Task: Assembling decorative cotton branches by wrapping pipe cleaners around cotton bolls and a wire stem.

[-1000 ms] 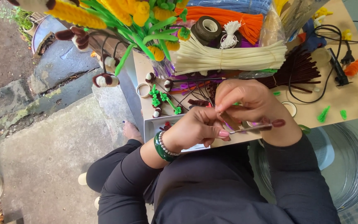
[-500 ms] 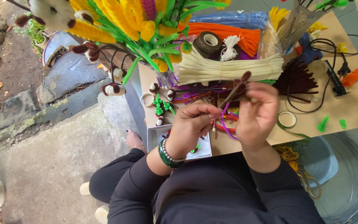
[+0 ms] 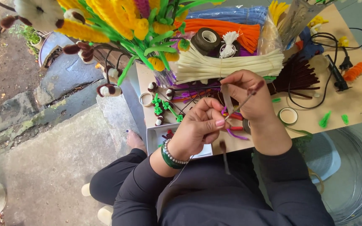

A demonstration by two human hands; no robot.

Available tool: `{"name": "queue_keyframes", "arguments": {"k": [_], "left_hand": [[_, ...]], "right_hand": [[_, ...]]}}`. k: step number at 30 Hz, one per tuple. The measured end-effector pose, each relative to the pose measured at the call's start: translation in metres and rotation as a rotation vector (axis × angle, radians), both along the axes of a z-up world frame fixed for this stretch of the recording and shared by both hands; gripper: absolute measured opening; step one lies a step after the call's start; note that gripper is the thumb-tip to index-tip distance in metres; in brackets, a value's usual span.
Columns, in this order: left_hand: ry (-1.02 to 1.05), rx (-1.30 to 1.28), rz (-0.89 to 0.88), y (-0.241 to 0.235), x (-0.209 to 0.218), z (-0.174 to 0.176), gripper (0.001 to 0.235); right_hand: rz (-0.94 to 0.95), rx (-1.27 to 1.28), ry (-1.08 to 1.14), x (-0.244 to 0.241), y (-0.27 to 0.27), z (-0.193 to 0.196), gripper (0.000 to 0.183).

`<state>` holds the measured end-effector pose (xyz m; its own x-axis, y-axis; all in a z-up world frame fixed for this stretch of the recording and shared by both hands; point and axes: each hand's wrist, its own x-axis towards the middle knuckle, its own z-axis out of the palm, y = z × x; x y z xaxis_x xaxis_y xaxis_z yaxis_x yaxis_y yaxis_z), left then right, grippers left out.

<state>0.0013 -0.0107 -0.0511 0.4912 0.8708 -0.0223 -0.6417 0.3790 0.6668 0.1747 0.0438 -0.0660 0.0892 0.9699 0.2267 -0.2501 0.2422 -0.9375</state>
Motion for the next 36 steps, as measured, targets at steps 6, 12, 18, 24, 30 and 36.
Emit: {"name": "queue_keyframes", "arguments": {"k": [6,12,18,24,30,36], "left_hand": [[0.186,0.005,0.144,0.037,-0.012,-0.005,0.031],[0.34,0.005,-0.026,0.039,-0.042,0.025,0.025],[0.491,0.114,-0.026,0.027,-0.052,0.026,0.014],[0.699,0.345,-0.066,0.016,-0.043,0.02,0.009],[0.881,0.401,-0.064,0.007,-0.039,0.021,0.013],[0.881,0.457,0.097,-0.001,-0.039,0.018,0.009]], "right_hand": [[-0.128,-0.106,-0.259,0.01,-0.002,-0.025,0.024],[-0.169,0.236,-0.855,0.058,-0.071,-0.002,0.053],[0.59,0.065,-0.87,0.117,-0.15,-0.043,0.026],[0.406,-0.02,-1.171,0.068,-0.178,-0.214,0.057],[0.297,0.016,-1.231,0.065,-0.16,-0.276,0.04],[0.351,-0.159,-1.264,0.095,-0.164,-0.214,0.021]]}}
